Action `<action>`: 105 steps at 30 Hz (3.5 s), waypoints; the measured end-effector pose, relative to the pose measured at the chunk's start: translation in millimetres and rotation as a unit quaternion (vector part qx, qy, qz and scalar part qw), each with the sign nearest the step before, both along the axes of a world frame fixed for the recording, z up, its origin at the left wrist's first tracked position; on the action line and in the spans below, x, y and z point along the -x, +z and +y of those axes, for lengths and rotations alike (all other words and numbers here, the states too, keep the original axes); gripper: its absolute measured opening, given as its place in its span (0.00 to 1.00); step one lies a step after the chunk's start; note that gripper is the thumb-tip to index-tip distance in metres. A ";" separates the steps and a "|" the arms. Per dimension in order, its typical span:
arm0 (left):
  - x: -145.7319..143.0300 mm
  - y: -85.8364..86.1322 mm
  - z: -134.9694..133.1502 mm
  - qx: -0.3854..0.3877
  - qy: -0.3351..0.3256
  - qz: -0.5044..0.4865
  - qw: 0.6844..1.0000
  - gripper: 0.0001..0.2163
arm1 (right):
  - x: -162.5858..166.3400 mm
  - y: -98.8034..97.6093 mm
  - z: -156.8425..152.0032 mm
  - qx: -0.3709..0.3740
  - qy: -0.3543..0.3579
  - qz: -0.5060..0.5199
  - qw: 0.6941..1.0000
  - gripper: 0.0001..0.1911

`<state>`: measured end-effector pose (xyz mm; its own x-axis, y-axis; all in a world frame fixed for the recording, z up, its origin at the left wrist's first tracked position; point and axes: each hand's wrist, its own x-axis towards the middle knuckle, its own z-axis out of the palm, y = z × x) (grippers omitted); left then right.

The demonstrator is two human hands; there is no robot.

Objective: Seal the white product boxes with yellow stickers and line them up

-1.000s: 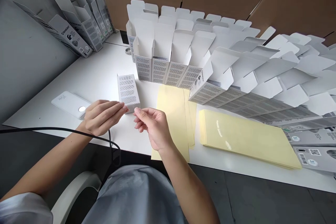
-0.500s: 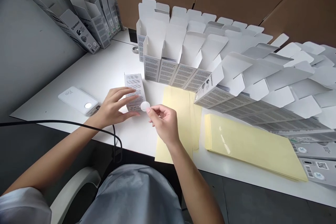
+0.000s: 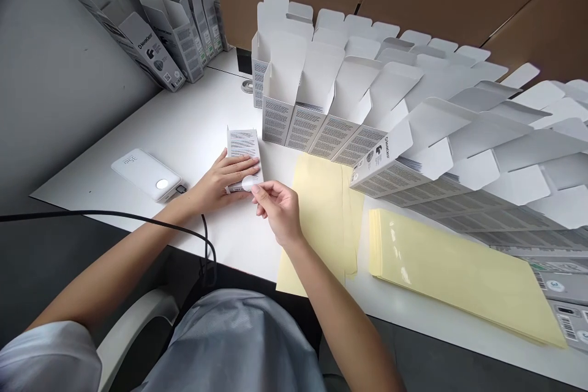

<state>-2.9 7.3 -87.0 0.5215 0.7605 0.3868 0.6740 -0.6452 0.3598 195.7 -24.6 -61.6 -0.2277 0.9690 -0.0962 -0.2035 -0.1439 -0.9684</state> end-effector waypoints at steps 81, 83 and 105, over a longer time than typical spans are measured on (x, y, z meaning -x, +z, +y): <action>-5.2 -5.2 0.2 0.031 -0.012 -0.125 0.992 0.31 | -6.2 -21.8 24.9 -0.456 -0.090 -0.348 0.814 0.11; -5.1 -6.5 0.6 0.025 -0.015 -0.128 0.991 0.30 | -8.1 -20.6 31.1 -0.489 -0.049 -0.318 0.811 0.10; -4.1 -11.2 2.0 0.015 -0.022 -0.136 0.990 0.29 | -7.6 -18.2 54.5 -0.491 0.025 -0.233 0.839 0.08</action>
